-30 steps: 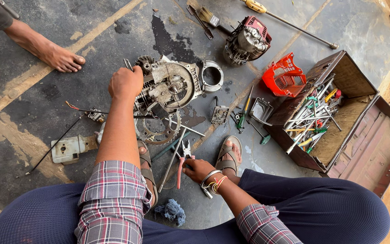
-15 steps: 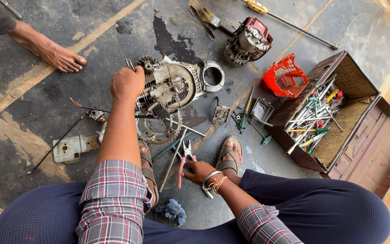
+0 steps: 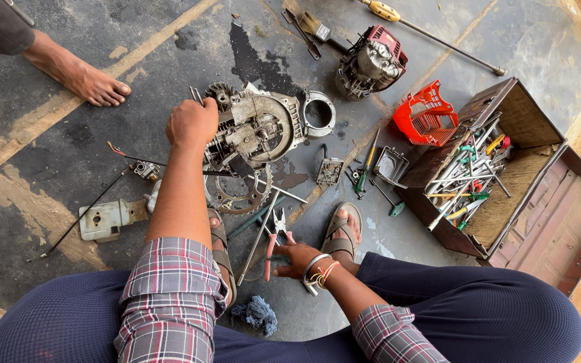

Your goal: The person assembles components of a small internal combustion engine, using a rag and a screwdriver to clean and align the internal parts.

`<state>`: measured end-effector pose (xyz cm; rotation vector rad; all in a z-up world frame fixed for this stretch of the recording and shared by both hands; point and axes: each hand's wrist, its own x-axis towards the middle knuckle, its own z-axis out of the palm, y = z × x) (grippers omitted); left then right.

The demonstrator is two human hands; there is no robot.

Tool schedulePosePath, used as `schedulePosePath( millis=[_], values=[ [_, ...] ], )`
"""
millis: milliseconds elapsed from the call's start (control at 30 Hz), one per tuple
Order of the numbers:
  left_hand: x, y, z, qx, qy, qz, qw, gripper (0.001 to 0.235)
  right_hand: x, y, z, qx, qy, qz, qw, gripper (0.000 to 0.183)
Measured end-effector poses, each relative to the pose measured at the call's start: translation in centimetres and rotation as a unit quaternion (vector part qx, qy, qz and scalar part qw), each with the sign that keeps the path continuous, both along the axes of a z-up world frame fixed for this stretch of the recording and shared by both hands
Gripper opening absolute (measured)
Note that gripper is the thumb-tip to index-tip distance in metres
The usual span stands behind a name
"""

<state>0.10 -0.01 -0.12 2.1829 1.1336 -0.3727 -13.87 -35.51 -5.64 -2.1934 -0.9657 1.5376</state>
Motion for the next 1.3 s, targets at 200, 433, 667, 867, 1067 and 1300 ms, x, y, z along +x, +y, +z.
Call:
schedulePosePath(
  millis=[200, 433, 667, 867, 1067, 1300],
  values=[
    [-0.3, -0.3, 0.1, 0.004, -0.021, 0.004, 1.000, 0.057, 7.1, -0.7, -2.0, 0.051, -0.129, -0.253, 0.957, 0.053],
    [-0.9, -0.5, 0.0, 0.031, -0.064, 0.002, 0.997, 0.055, 12.3, 3.8, 1.6, 0.235, 0.055, -0.510, 0.826, 0.072],
    [-1.9, -1.1, 0.3, 0.030, -0.083, 0.007, 0.996, 0.053, 11.1, 7.9, 3.9, 0.336, 0.273, -0.614, 0.660, 0.082],
    [-2.4, -2.1, 2.3, 0.014, -0.124, 0.008, 0.992, 0.050, 10.8, 7.2, 5.4, 0.363, 0.325, -0.643, 0.591, 0.077],
    [-3.9, -4.0, 13.8, 0.166, -0.338, -0.064, 0.924, 0.044, 10.5, 5.1, 14.3, 0.431, 0.338, -0.562, 0.619, 0.087],
    [-10.5, -7.8, 23.7, 0.179, -0.384, -0.176, 0.888, 0.080, 7.3, 1.0, 27.0, 0.372, 0.346, -0.599, 0.619, 0.085]
  ],
)
